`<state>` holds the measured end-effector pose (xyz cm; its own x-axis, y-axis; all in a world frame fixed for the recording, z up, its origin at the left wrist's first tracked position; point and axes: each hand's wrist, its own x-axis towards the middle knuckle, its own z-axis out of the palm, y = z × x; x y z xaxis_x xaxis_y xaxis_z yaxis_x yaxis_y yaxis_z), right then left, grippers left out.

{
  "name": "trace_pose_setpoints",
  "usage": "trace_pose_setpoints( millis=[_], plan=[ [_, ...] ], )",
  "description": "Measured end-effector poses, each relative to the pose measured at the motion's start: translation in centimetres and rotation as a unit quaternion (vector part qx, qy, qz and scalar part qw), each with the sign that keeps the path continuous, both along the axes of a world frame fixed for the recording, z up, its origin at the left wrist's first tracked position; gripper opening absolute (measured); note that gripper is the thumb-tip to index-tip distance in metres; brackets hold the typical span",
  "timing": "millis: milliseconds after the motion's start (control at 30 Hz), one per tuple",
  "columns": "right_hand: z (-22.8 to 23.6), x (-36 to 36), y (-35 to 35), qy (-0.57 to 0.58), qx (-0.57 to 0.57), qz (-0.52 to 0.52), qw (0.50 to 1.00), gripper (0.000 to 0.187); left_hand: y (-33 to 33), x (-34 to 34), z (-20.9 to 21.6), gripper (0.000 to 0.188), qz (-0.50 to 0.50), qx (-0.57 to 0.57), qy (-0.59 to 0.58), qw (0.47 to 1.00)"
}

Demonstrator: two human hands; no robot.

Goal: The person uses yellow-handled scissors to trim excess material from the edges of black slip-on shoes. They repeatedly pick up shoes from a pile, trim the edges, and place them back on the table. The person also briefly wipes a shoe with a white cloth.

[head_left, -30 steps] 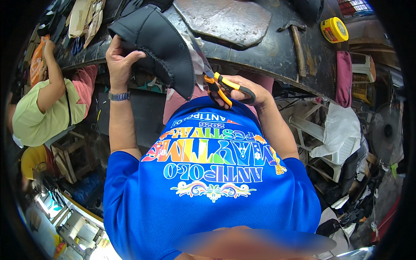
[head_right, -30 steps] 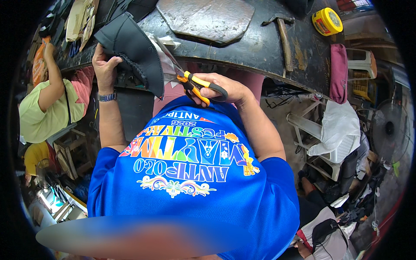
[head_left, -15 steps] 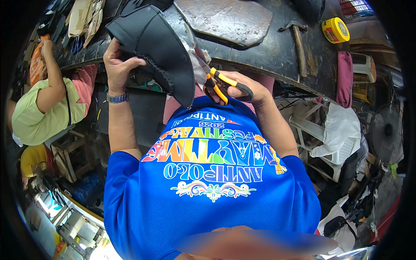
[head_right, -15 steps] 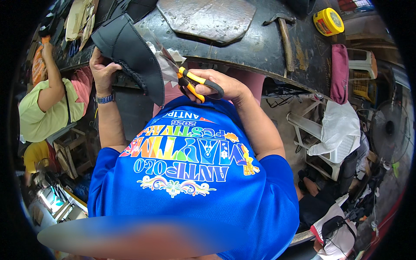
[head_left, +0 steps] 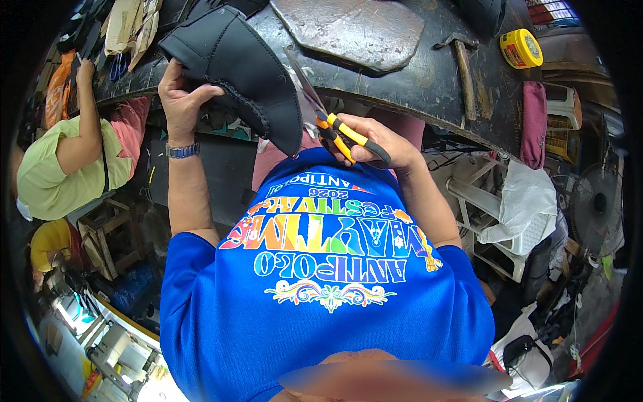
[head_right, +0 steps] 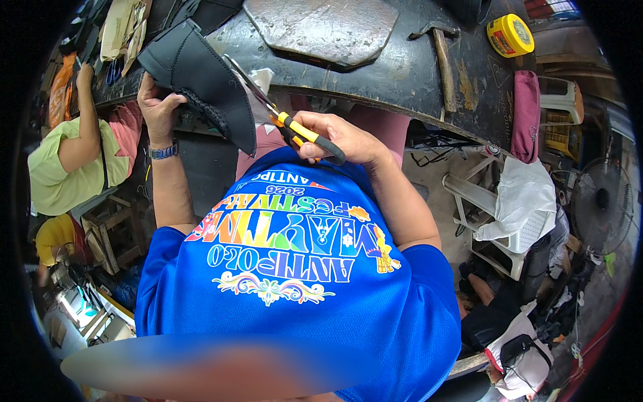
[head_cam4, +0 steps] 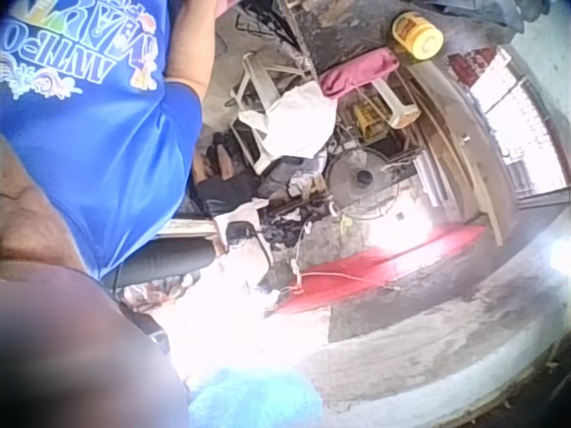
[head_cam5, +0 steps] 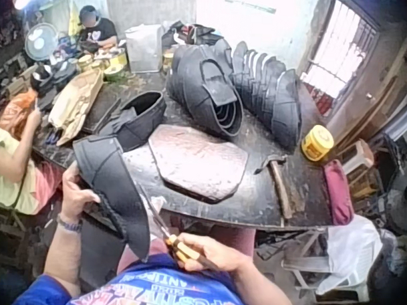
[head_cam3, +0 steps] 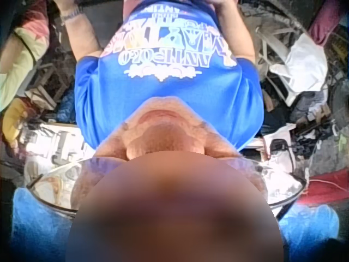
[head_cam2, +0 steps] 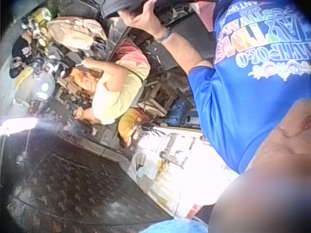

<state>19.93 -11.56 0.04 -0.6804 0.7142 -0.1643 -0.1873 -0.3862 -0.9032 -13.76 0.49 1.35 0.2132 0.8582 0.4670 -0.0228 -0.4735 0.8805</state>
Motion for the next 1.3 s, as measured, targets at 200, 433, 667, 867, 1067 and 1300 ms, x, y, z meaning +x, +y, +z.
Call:
trace_pose_setpoints(
  millis=[200,433,667,867,1067,1300],
  plan=[
    [0.1,-0.1,-0.1,0.017,0.02,-0.004,1.0,0.055,-0.1,0.3,0.2,0.07,0.009,0.006,-0.007,1.0],
    [-0.3,-0.2,-0.2,0.011,0.028,-0.016,0.999,0.058,0.0,0.3,0.0,0.071,0.01,-0.012,-0.04,0.999],
    [-0.2,-0.5,-0.1,0.017,0.018,-0.014,1.0,0.057,-0.1,0.3,-0.1,0.071,-0.017,-0.013,-0.025,0.999],
    [0.4,-0.9,-0.7,0.02,-0.043,-0.072,0.996,0.042,-0.1,0.6,0.1,0.066,0.005,-0.011,-0.031,0.999],
    [1.0,-0.8,-0.9,-0.006,-0.064,-0.091,0.994,0.031,0.0,0.7,0.2,0.062,0.034,0.004,-0.012,0.999],
    [1.3,-0.7,-1.2,0.021,-0.081,-0.085,0.993,0.03,0.0,0.8,0.1,0.062,0.025,0.009,-0.029,0.999]
  ],
)
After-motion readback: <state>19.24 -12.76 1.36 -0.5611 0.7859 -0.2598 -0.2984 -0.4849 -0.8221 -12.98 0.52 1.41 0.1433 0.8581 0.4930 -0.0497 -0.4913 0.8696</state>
